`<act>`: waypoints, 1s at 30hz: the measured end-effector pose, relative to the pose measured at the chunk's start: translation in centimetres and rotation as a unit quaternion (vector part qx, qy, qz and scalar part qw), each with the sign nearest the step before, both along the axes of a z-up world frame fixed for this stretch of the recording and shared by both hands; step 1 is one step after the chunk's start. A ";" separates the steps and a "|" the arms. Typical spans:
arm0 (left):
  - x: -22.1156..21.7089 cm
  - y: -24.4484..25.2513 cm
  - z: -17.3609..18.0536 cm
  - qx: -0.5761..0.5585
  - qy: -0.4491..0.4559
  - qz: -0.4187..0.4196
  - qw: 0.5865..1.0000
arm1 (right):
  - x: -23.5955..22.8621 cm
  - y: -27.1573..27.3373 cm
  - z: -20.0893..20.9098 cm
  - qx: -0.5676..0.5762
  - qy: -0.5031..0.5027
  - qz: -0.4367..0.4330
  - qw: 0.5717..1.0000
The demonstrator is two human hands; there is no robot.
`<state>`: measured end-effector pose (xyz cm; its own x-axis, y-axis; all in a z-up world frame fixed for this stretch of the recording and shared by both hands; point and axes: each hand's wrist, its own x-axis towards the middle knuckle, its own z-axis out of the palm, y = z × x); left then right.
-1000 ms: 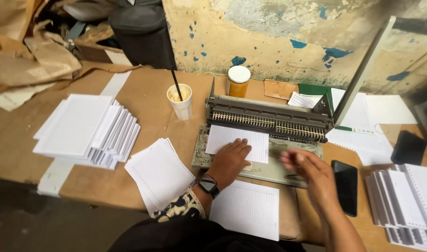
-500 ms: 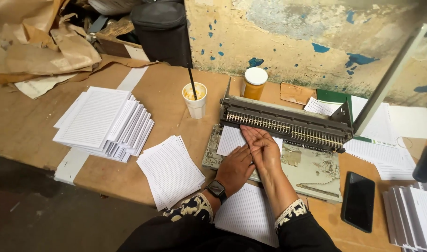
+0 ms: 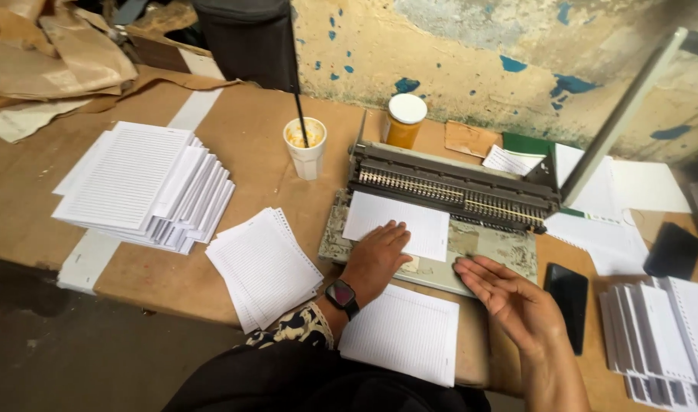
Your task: The person takes stacks of lined paper, places them into a manual binding machine, and pulls a lever to bind them. They then remove the bound stack and place it on the table, repeating this process for multiple stacks of paper.
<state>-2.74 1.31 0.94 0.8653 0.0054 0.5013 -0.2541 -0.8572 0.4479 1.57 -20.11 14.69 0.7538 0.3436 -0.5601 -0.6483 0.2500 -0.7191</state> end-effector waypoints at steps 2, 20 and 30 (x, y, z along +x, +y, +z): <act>0.6 0.2 0.4 0.023 0.016 -0.006 1.000 | 2.5 -3.7 -5.5 0.414 -0.068 0.202 0.885; -9.5 4.6 7.5 -0.202 -0.088 0.122 0.968 | -5.6 -9.1 -6.9 -0.165 -0.046 0.115 0.978; -18.6 13.7 0.0 -0.593 -0.061 0.363 0.716 | -12.9 -7.0 -13.3 -0.244 0.013 0.016 0.970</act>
